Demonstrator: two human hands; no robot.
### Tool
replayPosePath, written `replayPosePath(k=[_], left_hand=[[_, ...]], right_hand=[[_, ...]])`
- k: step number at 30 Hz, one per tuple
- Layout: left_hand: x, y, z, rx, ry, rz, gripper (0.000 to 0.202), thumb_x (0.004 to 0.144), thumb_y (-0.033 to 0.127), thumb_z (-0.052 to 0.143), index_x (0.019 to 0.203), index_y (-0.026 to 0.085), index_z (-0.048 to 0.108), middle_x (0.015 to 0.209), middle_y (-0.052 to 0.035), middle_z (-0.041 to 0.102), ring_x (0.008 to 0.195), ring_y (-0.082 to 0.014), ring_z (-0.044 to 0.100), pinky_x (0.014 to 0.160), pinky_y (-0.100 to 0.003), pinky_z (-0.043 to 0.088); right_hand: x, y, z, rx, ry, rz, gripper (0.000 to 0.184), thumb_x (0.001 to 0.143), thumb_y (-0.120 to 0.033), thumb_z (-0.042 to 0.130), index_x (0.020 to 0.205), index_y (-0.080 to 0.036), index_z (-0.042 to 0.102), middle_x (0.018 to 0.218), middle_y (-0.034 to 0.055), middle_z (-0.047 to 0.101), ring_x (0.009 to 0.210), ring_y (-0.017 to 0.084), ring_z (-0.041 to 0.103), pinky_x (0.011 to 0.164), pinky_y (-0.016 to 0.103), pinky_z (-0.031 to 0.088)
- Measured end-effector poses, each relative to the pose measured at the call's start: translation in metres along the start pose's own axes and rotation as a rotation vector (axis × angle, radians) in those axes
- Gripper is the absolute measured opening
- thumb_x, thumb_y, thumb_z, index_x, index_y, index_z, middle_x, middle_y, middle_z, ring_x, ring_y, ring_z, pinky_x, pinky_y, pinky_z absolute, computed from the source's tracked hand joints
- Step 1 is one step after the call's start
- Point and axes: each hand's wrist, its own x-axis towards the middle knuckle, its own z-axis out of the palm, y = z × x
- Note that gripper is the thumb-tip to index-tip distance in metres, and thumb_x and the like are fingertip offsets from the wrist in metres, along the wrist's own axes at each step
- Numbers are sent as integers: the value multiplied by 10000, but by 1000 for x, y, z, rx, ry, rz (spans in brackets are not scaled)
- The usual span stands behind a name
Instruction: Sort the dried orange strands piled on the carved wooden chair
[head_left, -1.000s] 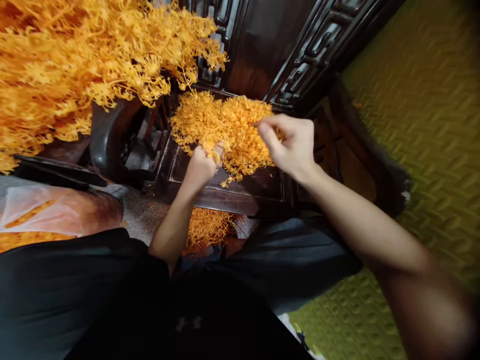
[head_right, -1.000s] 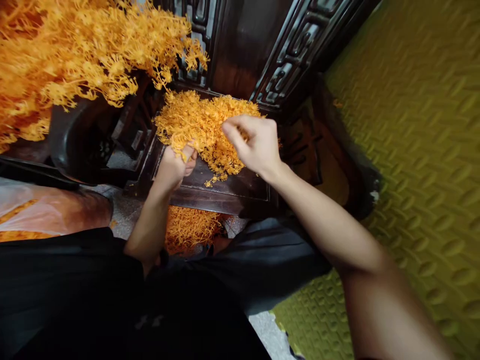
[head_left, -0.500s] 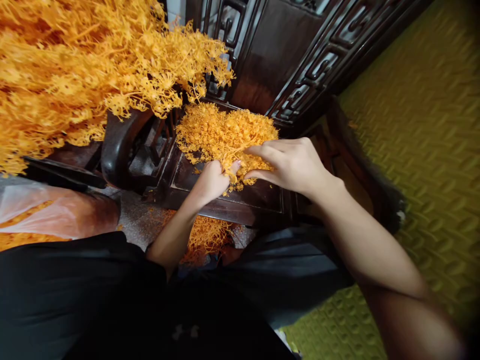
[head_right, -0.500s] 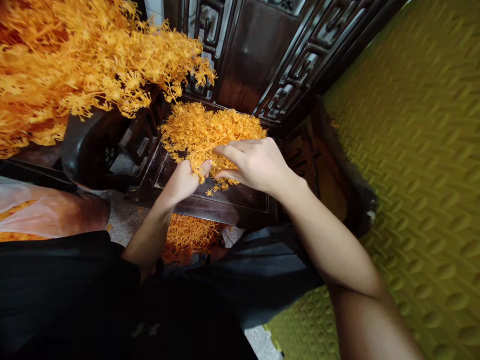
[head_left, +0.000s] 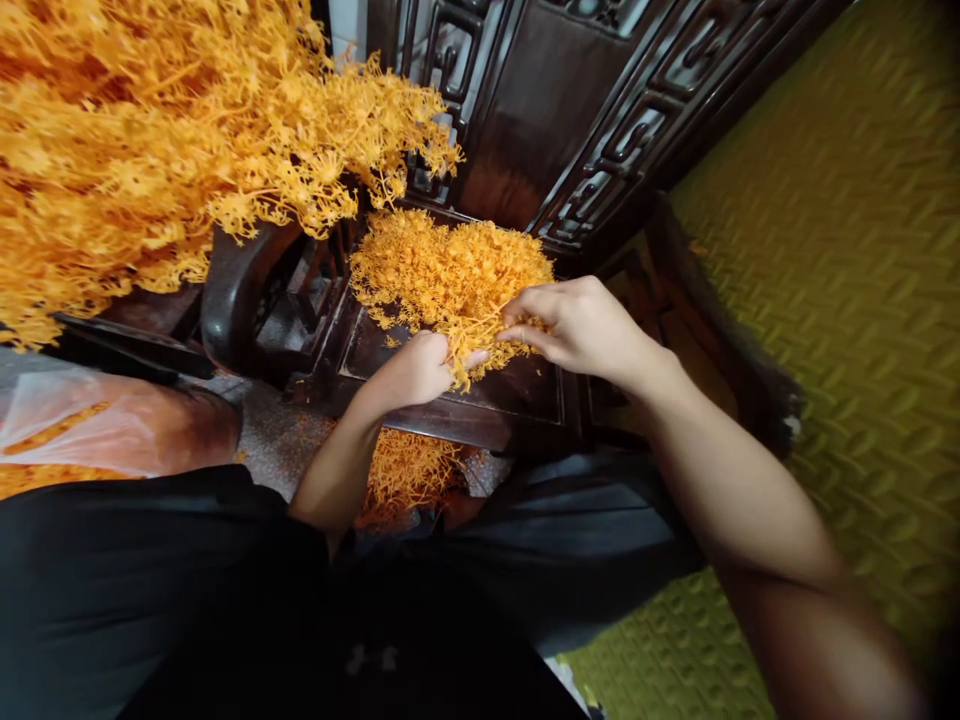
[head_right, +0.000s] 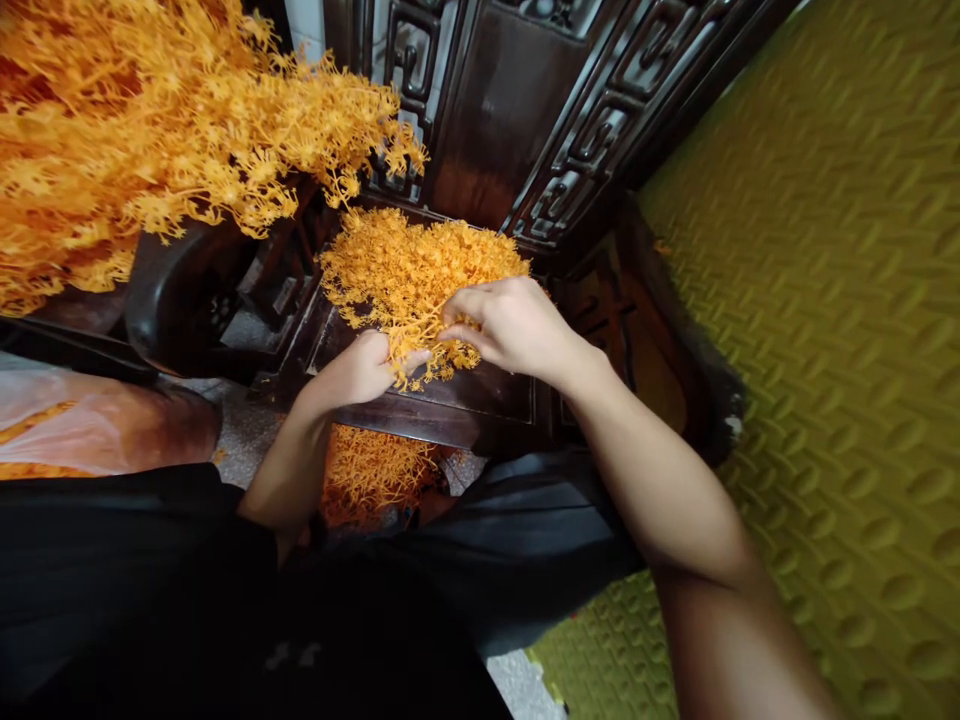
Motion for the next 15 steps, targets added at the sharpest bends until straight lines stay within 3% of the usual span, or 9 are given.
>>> replayPosePath(k=[2, 4, 5, 6, 7, 10, 12, 15], left_hand=[[-3, -2, 1, -276, -81, -71, 388, 948, 442, 584, 666, 202, 471, 610, 12, 457, 561, -94, 359, 555, -305, 309], [-4, -3, 2, -542, -103, -174, 379, 955, 455, 574, 688, 215, 453, 578, 33, 391, 497, -74, 275, 491, -294, 215], [-4, -2, 4, -646, -90, -216, 381, 959, 457, 568, 689, 220, 443, 557, 46, 346, 476, -67, 226, 478, -291, 168], [-3, -1, 5, -733, -71, -240, 379, 964, 454, 562, 689, 223, 440, 541, 57, 307, 464, -63, 191, 473, -288, 134], [-2, 1, 8, -801, -50, -252, 379, 972, 450, 549, 687, 223, 443, 526, 64, 278, 455, -61, 171, 472, -285, 111], [4, 7, 17, -912, 31, -266, 407, 1001, 455, 505, 672, 220, 457, 486, 74, 236, 435, -63, 148, 467, -281, 81], [9, 9, 24, -934, 99, -264, 428, 1007, 472, 498, 664, 217, 465, 478, 74, 243, 428, -63, 152, 463, -280, 81], [14, 8, 35, -938, 225, -218, 417, 990, 489, 534, 680, 214, 485, 499, 66, 300, 432, -64, 197, 458, -274, 116]], right_hand=[[-7, 18, -7, 159, 295, 98, 364, 928, -561, 704, 843, -207, 692, 764, 44, 706, 634, 160, 603, 643, 315, 417], [-17, 40, -14, 386, 718, 237, 350, 892, -537, 758, 789, -239, 608, 654, 1, 605, 492, 112, 444, 527, 305, 345], [-22, 50, -16, 513, 860, 297, 354, 897, -534, 753, 793, -256, 561, 622, -20, 558, 444, 95, 364, 477, 299, 290], [-27, 58, -16, 631, 900, 352, 359, 893, -525, 760, 808, -262, 531, 633, -21, 559, 425, 86, 339, 446, 294, 249], [-30, 62, -14, 707, 866, 407, 382, 870, -524, 784, 815, -261, 513, 672, -2, 608, 414, 82, 367, 424, 286, 229], [-34, 50, 1, 775, 582, 510, 451, 787, -504, 866, 802, -238, 502, 845, 82, 742, 460, 102, 521, 402, 262, 271], [-31, 29, 10, 802, 443, 507, 445, 769, -511, 878, 849, -231, 541, 843, 56, 744, 484, 109, 540, 410, 254, 304], [-25, -2, 16, 771, 259, 497, 423, 828, -609, 788, 893, -220, 636, 643, -24, 620, 452, 93, 446, 435, 254, 279]])
